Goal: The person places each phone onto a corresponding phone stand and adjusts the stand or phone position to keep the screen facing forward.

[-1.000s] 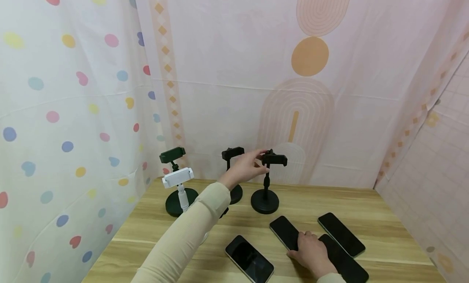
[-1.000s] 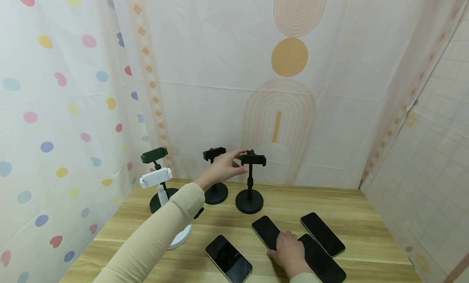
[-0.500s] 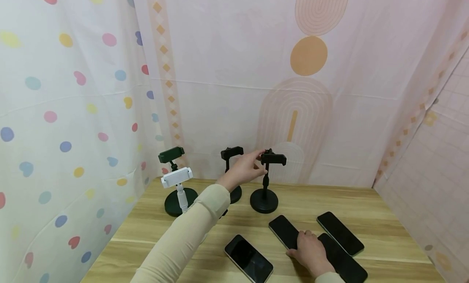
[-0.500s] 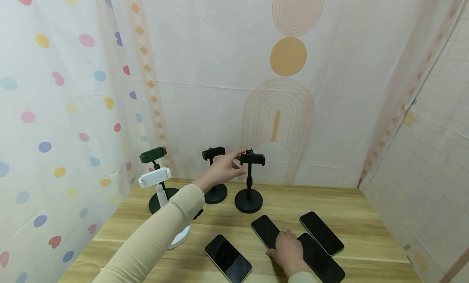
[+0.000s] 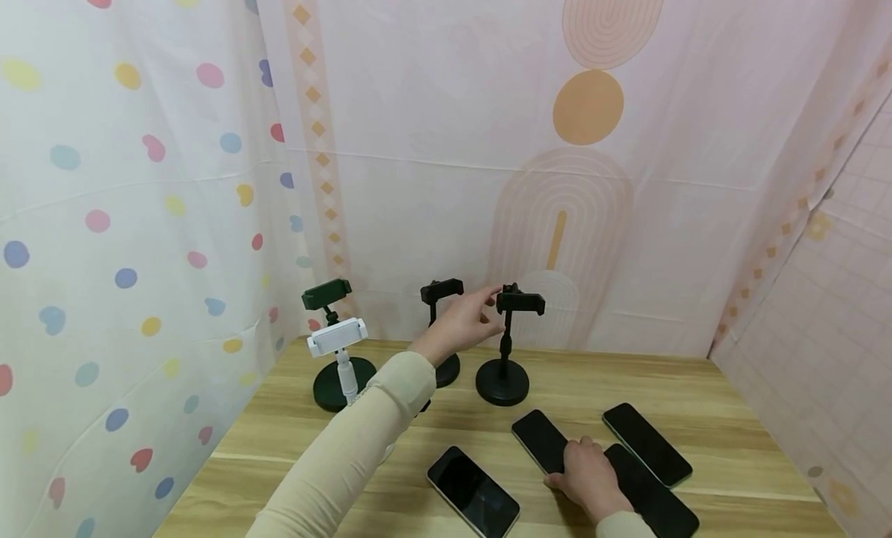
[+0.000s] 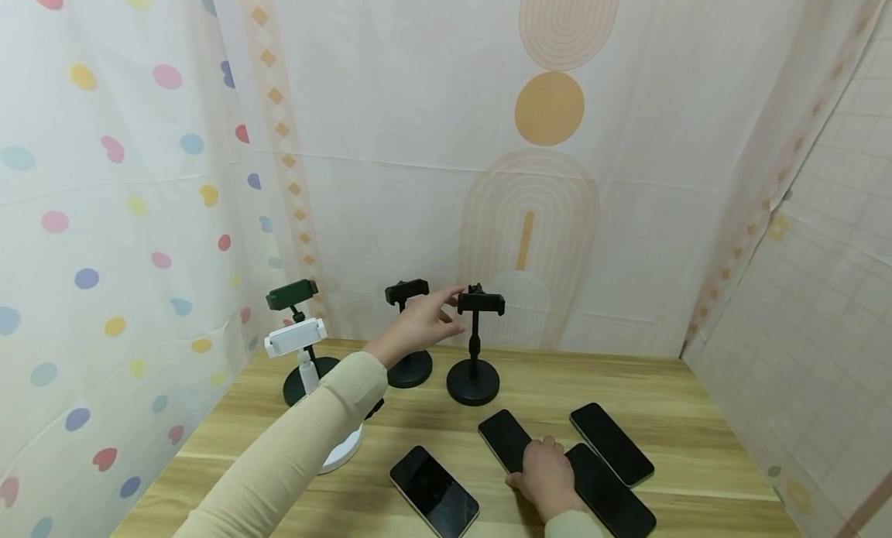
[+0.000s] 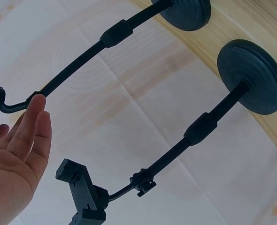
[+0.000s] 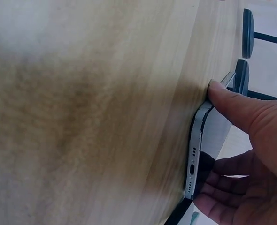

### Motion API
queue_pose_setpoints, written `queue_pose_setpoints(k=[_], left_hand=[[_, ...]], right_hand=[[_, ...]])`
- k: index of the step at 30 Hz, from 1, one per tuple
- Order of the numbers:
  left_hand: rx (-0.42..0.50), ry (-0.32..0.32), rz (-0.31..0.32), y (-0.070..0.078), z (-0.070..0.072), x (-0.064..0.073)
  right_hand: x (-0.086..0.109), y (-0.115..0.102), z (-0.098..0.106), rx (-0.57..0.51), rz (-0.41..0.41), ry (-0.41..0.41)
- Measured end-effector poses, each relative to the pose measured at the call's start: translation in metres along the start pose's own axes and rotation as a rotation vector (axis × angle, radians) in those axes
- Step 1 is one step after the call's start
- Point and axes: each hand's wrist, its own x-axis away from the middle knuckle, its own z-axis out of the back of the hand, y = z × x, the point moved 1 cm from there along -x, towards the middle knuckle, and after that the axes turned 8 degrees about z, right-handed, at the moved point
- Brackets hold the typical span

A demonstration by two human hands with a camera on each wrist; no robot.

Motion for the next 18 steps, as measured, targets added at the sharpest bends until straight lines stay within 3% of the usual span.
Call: queue_pose_setpoints(k=[18], left_hand=[[-0.013,0.005,-0.029,-0.0051,0.0008,0.0026]], right_hand=[[-0.0019,-0.0043,-0.0026,-0.015,-0.034,-0.036]])
